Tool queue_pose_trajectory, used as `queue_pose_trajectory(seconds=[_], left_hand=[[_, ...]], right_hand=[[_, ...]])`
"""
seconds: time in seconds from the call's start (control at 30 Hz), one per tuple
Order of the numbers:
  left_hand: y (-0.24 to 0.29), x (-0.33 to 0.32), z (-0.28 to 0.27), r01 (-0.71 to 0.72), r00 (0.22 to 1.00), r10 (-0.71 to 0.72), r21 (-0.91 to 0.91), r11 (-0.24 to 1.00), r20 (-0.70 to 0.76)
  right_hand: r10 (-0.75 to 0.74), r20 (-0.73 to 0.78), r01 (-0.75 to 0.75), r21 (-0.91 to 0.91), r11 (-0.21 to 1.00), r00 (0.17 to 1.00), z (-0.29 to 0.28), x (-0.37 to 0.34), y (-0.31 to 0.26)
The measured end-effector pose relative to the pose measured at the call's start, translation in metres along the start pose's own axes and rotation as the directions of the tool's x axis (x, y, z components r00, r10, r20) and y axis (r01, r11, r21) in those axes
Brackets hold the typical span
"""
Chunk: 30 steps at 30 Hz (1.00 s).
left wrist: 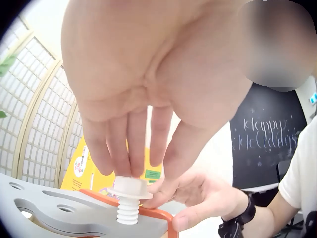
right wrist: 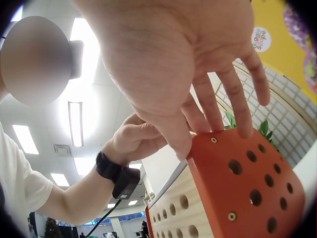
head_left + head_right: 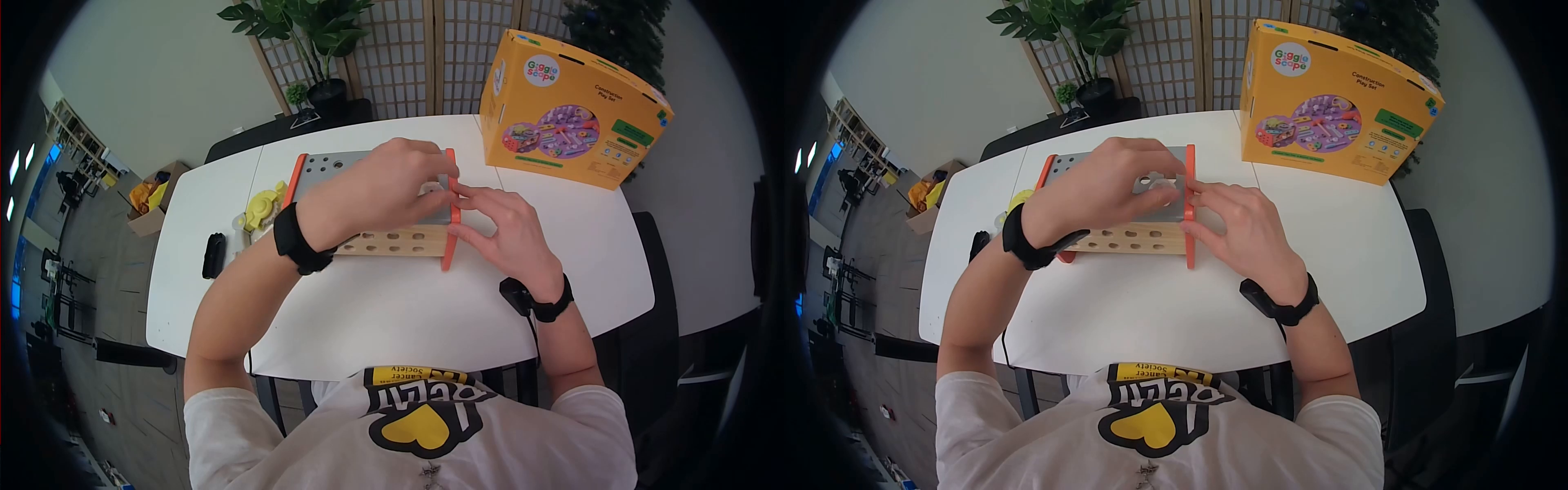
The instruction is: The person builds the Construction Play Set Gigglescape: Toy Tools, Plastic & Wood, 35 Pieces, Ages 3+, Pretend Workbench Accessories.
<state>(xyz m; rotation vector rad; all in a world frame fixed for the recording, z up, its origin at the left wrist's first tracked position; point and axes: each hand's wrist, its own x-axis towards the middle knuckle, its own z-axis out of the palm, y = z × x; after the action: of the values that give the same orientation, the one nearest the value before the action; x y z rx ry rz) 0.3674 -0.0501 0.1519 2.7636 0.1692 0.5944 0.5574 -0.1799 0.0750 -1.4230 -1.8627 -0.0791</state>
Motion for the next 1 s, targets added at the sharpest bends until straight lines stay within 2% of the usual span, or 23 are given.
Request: queue_pose_trajectory(seconds=[0.07, 0.17, 0.27, 0.37, 0.47, 0.57, 0.67, 0.77, 1.0], left_hand=[[0.009, 0.0, 0.0, 0.129, 0.992, -0.126, 0.225, 0.966, -0.025], [0.008, 0.002, 0.006, 0.2, 0.963, -0.248, 0.337, 0.92, 0.105], [0.005, 0.001, 0.007, 0.123, 0.983, -0.157, 0.3, 0.946, 0.09], [-0.005, -0.002, 0.002, -0.03, 0.993, 0.022, 0.064, 0.998, 0.115], [-0.001, -0.002, 0.0, 0.059, 0.987, -0.052, -0.04, 0.997, 0.149], [0.001, -0.001, 0.006, 0.016, 0.999, -0.017, -0.033, 0.999, -0.039], [0.011, -0.002, 0.006, 0.136, 0.99, -0.121, 0.253, 0.958, -0.075], [0.005, 0.0, 0.012, 0.182, 0.969, -0.23, 0.378, 0.908, 0.086], [-0.004, -0.004, 0.008, 0.032, 0.993, -0.036, 0.037, 0.999, 0.115]], right_hand=[[0.002, 0.004, -0.002, -0.005, 1.0, 1.0, -0.001, 0.0, -0.001], [-0.009, -0.002, 0.009, -0.01, 1.0, 1.0, 0.001, 0.0, 0.0], [-0.012, -0.014, 0.012, -0.007, 1.0, 1.0, 0.002, -0.001, 0.001], [0.006, -0.006, -0.006, 0.003, 1.0, 1.0, 0.0, 0.0, 0.0], [0.016, 0.014, -0.016, 0.002, 1.0, 1.0, -0.001, 0.0, -0.001], [-0.003, -0.01, 0.003, 0.006, 1.0, 1.0, 0.001, 0.0, 0.0], [0.012, 0.008, -0.012, 0.001, 1.0, 1.0, -0.001, 0.0, 0.0], [0.008, 0.008, -0.008, -0.002, 1.0, 1.0, 0.0, 0.0, 0.0], [0.01, -0.008, -0.01, 0.02, 1.0, 1.0, 0.001, -0.001, 0.001]])
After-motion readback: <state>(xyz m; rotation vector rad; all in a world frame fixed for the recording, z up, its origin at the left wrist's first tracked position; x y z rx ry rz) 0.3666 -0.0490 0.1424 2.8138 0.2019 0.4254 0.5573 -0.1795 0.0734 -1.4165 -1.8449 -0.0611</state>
